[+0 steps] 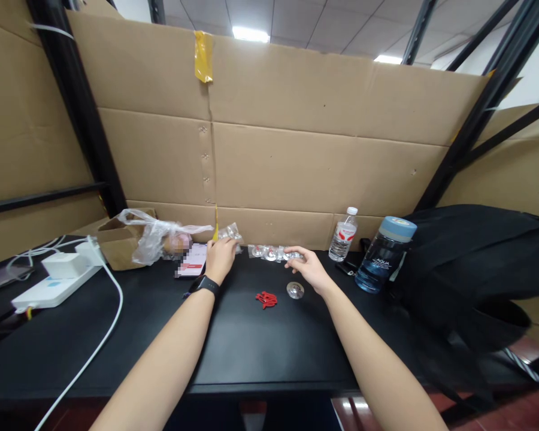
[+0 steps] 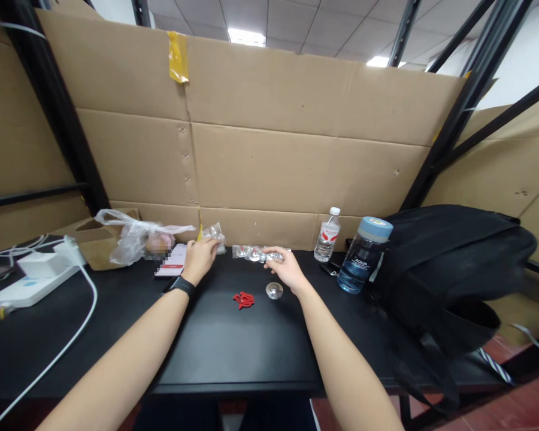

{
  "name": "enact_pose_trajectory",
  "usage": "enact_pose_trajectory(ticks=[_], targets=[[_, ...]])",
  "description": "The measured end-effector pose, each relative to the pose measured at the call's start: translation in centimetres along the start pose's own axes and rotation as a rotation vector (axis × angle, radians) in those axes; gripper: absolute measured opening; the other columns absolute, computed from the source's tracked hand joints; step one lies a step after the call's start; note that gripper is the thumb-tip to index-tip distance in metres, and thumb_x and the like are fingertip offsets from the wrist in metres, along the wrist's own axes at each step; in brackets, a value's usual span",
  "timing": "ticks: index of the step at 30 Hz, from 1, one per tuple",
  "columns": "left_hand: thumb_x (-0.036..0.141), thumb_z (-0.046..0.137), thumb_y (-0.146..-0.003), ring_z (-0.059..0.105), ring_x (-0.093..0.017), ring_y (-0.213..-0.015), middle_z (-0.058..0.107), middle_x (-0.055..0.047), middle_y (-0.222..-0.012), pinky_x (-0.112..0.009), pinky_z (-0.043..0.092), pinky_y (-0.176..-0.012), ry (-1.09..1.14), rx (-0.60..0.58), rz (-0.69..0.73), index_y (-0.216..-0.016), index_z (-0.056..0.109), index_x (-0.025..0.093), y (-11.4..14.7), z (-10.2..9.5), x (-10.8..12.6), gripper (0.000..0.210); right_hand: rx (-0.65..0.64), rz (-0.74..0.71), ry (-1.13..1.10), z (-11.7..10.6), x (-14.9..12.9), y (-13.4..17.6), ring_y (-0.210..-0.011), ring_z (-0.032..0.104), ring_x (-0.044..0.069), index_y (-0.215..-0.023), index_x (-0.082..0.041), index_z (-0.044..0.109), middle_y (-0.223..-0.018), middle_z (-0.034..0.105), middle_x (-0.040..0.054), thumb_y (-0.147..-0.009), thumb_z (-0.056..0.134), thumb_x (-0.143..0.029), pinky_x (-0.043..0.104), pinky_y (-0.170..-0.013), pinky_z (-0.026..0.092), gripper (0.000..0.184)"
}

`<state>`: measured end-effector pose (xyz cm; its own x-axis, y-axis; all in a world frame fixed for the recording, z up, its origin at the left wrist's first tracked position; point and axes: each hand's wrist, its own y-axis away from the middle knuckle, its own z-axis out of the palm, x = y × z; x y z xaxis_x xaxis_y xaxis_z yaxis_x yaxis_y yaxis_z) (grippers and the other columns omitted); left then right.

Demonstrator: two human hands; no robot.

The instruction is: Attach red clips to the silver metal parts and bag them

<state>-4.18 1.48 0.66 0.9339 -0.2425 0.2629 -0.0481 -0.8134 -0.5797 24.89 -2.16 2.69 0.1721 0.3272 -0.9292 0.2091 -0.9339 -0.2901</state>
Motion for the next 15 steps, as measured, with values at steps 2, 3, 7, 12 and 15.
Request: enact_pose_trajectory(ticks=[2, 3, 7, 12, 15], targets=[[0.029, 0.039, -0.101, 0.059, -0.029, -0.117, 0.069, -0.011, -0.123, -0.046, 0.032, -0.099, -0.028, -0.092, -0.033, -0.115, 0.069, 0.025, 0.2, 0.9, -0.5, 0.033, -0.009, 0.002, 0.009, 0.0, 0.0, 0.0, -0.08, 0.071, 0.02, -0.108, -0.019, 0.069, -0.081, 0.072, 0.004, -0.074, 0.067, -0.026, 0.026, -0.061, 0.049, 0.035], [0.031, 0.039, -0.1, 0.059, -0.03, -0.117, 0.069, -0.012, -0.123, -0.046, 0.033, -0.099, -0.037, -0.134, -0.046, -0.116, 0.068, 0.024, 0.3, 1.4, -0.6, 0.033, -0.013, 0.003, 0.014, 0.0, 0.0, 0.0, -0.08, 0.071, 0.02, -0.108, -0.019, 0.069, -0.083, 0.072, 0.0041, -0.074, 0.067, -0.026, 0.026, -0.061, 0.049, 0.035], [0.04, 0.045, -0.097, 0.059, -0.031, -0.116, 0.068, -0.014, -0.123, -0.049, 0.035, -0.1, -0.04, -0.226, -0.057, -0.117, 0.066, 0.022, 0.5, 2.6, -1.1, 0.034, -0.046, 0.012, 0.079, -0.3, 0.6, -0.1, -0.08, 0.07, 0.02, -0.108, -0.02, 0.069, -0.081, 0.071, 0.0032, -0.074, 0.065, -0.025, 0.026, -0.062, 0.049, 0.034], [0.041, 0.042, -0.098, 0.056, -0.03, -0.121, 0.064, -0.014, -0.125, -0.052, 0.034, -0.104, -0.038, -0.262, -0.033, -0.105, 0.069, 0.021, 0.5, 2.9, -1.1, 0.034, -0.085, -0.149, 0.348, -0.4, 1.5, -1.1, -0.082, 0.067, 0.018, -0.102, -0.019, 0.07, -0.106, 0.071, 0.0061, -0.076, 0.061, -0.02, 0.031, -0.074, 0.052, 0.028], [0.04, 0.042, -0.098, 0.056, -0.029, -0.121, 0.063, -0.013, -0.128, -0.052, 0.034, -0.104, -0.032, -0.281, -0.021, -0.108, 0.067, 0.022, 0.5, 2.8, -1.0, 0.033, -0.114, -0.195, 0.648, 0.2, 1.4, -2.4, -0.097, 0.065, 0.021, -0.11, -0.019, 0.07, -0.113, 0.07, 0.0082, -0.078, 0.063, -0.016, 0.034, -0.088, 0.049, 0.033]])
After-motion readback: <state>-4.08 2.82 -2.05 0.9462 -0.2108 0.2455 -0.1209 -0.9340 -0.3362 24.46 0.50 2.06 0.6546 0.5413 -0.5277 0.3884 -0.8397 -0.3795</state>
